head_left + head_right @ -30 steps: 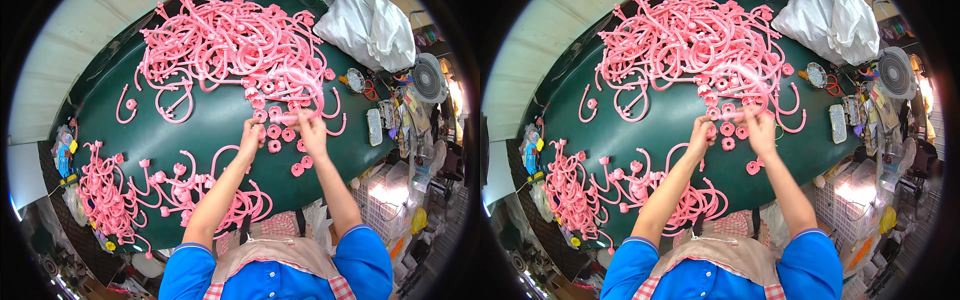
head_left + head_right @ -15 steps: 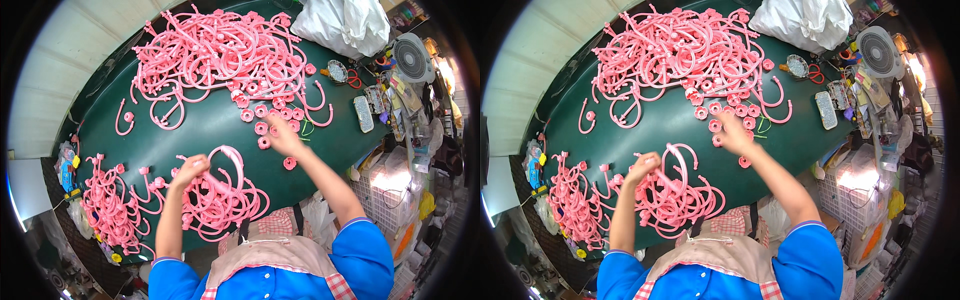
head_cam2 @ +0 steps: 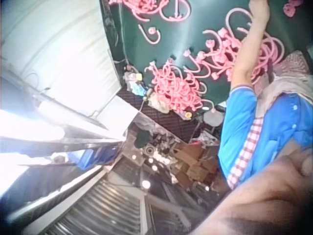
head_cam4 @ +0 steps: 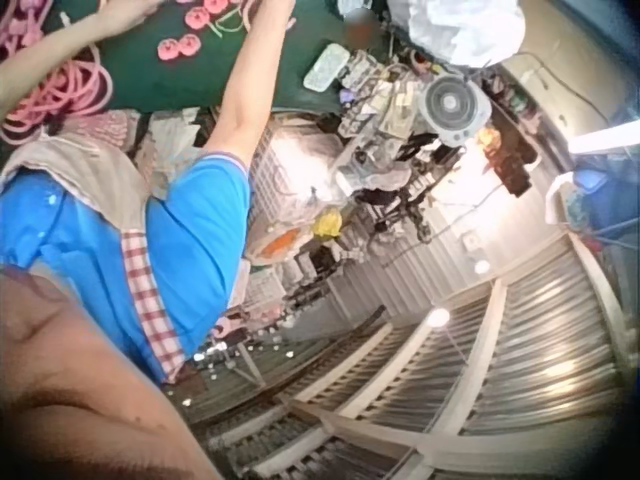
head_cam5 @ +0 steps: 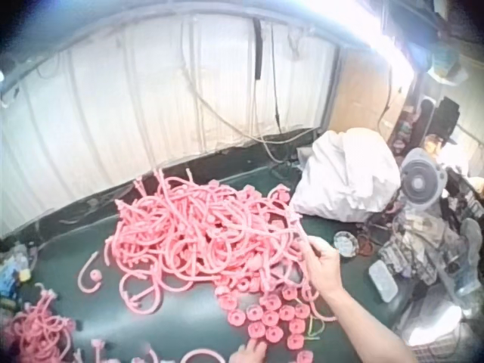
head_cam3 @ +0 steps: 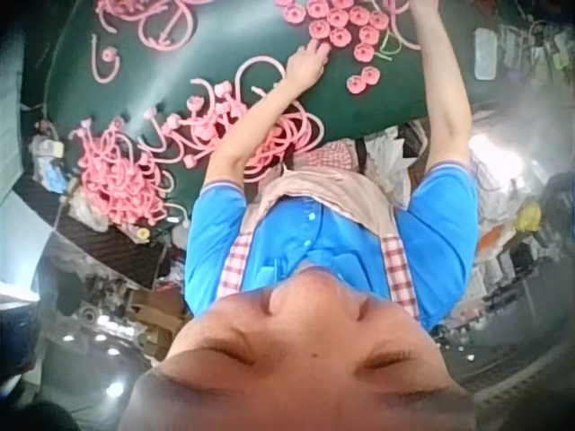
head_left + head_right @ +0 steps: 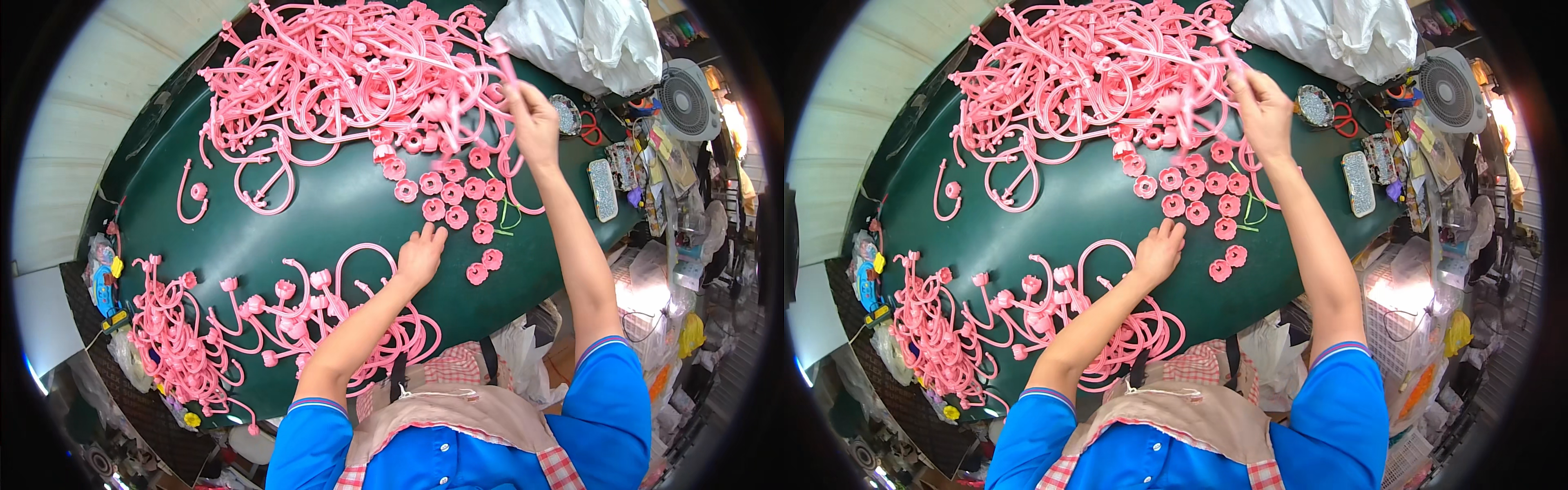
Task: The person repeatedly picks up pink plastic tubes and small pink plastic caps from a green table, inserts the caps into the tube ends, and places the assembled items back on the table. The process is continuous and repetitive throughout the clip.
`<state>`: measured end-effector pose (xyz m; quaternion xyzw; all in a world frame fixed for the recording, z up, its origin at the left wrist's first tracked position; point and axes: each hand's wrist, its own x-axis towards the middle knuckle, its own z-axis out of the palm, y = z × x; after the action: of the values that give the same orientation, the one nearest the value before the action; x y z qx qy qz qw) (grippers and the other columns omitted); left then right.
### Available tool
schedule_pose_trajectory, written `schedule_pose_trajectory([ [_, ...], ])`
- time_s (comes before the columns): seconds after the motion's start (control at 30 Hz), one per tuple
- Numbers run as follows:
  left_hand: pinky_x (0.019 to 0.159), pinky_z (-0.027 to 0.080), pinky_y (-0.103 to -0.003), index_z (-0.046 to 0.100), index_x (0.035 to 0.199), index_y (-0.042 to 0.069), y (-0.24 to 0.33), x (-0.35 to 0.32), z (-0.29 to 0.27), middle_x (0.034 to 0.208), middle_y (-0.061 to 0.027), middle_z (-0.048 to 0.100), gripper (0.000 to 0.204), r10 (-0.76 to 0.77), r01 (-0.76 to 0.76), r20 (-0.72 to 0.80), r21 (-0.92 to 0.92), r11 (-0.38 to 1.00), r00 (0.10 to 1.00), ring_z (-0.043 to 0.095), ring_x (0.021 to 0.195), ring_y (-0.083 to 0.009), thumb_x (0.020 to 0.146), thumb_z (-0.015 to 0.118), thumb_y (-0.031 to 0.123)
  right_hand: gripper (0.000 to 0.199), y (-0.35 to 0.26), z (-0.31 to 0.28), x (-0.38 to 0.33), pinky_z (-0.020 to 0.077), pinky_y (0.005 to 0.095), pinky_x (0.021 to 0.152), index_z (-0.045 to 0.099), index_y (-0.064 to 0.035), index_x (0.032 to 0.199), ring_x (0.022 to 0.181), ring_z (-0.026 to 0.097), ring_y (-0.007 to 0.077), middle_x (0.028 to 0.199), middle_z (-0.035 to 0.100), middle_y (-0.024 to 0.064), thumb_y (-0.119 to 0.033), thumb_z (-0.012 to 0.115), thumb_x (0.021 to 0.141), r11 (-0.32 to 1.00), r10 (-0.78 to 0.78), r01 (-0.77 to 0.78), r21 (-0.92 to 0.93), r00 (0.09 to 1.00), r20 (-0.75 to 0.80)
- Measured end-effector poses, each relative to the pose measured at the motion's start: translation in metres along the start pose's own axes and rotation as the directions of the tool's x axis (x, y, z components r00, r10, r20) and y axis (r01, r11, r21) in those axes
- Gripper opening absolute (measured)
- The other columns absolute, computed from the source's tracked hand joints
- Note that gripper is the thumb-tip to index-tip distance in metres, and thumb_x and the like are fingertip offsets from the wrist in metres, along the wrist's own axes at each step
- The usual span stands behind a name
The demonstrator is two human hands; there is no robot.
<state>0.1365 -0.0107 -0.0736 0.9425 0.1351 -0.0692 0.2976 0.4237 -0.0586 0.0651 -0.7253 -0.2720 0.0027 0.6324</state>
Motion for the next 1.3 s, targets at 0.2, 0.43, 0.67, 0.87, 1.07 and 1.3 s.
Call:
schedule_pose_trajectory([
  [0.2, 0.064, 0.059, -0.036, 0.057, 0.122, 0.005, -0.02, 0.002, -0.017, 0.097, -0.0141, 0.069, 0.051, -0.222, 0.159, -0.035, -0.593, 0.789, 0.974, 0.072, 0.08, -0.0232, 0.08, 0.079, 0.024, 0.029, -0.026, -0.016, -0.029, 0.0523, 0.0344, 0.064, 0.074, -0.009, 0.121, 0.07, 0.069, 0.024, 0.087, 0.073, 0.0125, -0.024, 0.071, 0.096, 0.89, -0.16, 0.217, -0.4, 0.972, 0.172],
  [0.43, 0.087, 0.061, -0.038, 0.057, 0.127, 0.003, -0.013, -0.013, -0.067, 0.111, -0.0138, 0.063, 0.043, -0.45, -0.006, 0.353, -0.781, -0.625, 0.82, 0.068, 0.109, -0.0323, 0.104, 0.063, 0.039, 0.02, -0.134, -0.005, -0.142, 0.0492, 0.0414, 0.048, 0.067, -0.0127, 0.085, 0.056, 0.066, 0.027, 0.065, 0.064, 0.0075, -0.029, 0.067, 0.095, 0.668, -0.152, 0.544, -0.508, 0.768, 0.623],
  [0.67, 0.083, 0.064, -0.041, 0.054, 0.133, 0.0, 0.036, -0.03, -0.074, 0.115, -0.0143, 0.064, 0.039, -0.559, -0.32, 0.031, -0.794, -0.518, 0.829, 0.073, 0.099, -0.0295, 0.106, 0.059, 0.028, 0.022, -0.124, 0.018, -0.208, 0.0553, 0.0433, 0.06, 0.072, -0.0087, 0.094, 0.064, 0.07, 0.0311, 0.073, 0.07, 0.0118, -0.03, 0.066, 0.098, 0.772, 0.244, 0.18, -0.61, 0.802, 0.546],
  [0.87, 0.063, 0.062, -0.03, 0.057, 0.133, 0.001, 0.022, -0.06, -0.097, 0.118, -0.0111, 0.065, 0.042, -0.498, -0.089, 0.076, -0.95, -0.3, 0.864, 0.072, 0.08, -0.0183, 0.104, 0.061, 0.031, 0.025, -0.108, 0.04, -0.275, 0.0177, 0.0213, 0.039, 0.068, -0.0064, 0.118, 0.043, 0.026, 0.0005, 0.059, 0.032, -0.0119, -0.027, 0.056, 0.109, -0.021, 0.657, -0.923, 0.384, 0.276, 0.701],
  [1.07, 0.054, 0.057, -0.032, 0.057, 0.13, 0.002, 0.018, -0.057, -0.094, 0.117, -0.0109, 0.065, 0.041, -0.494, -0.049, 0.149, -0.93, -0.365, 0.856, 0.062, 0.064, -0.0152, 0.103, 0.063, 0.032, 0.024, -0.117, 0.049, -0.264, 0.0174, 0.0195, 0.039, 0.061, -0.0099, 0.097, 0.044, 0.026, 0.0003, 0.061, 0.032, -0.0107, -0.027, 0.051, 0.111, -0.128, 0.669, -0.907, 0.401, 0.219, 0.71],
  [1.3, 0.084, 0.056, -0.039, 0.073, 0.107, 0.005, -0.096, -0.118, -0.137, 0.115, -0.0103, 0.07, 0.029, -0.109, 0.336, 0.345, -0.938, -0.088, 0.932, 0.068, 0.097, -0.0218, 0.096, 0.067, 0.031, 0.023, 0.007, -0.027, -0.169, 0.0543, 0.0386, 0.067, 0.067, 0.0012, 0.111, 0.075, 0.068, 0.0248, 0.079, 0.065, 0.0128, -0.014, 0.065, 0.094, 0.841, 0.479, -0.412, -0.35, 0.868, 0.129],
])
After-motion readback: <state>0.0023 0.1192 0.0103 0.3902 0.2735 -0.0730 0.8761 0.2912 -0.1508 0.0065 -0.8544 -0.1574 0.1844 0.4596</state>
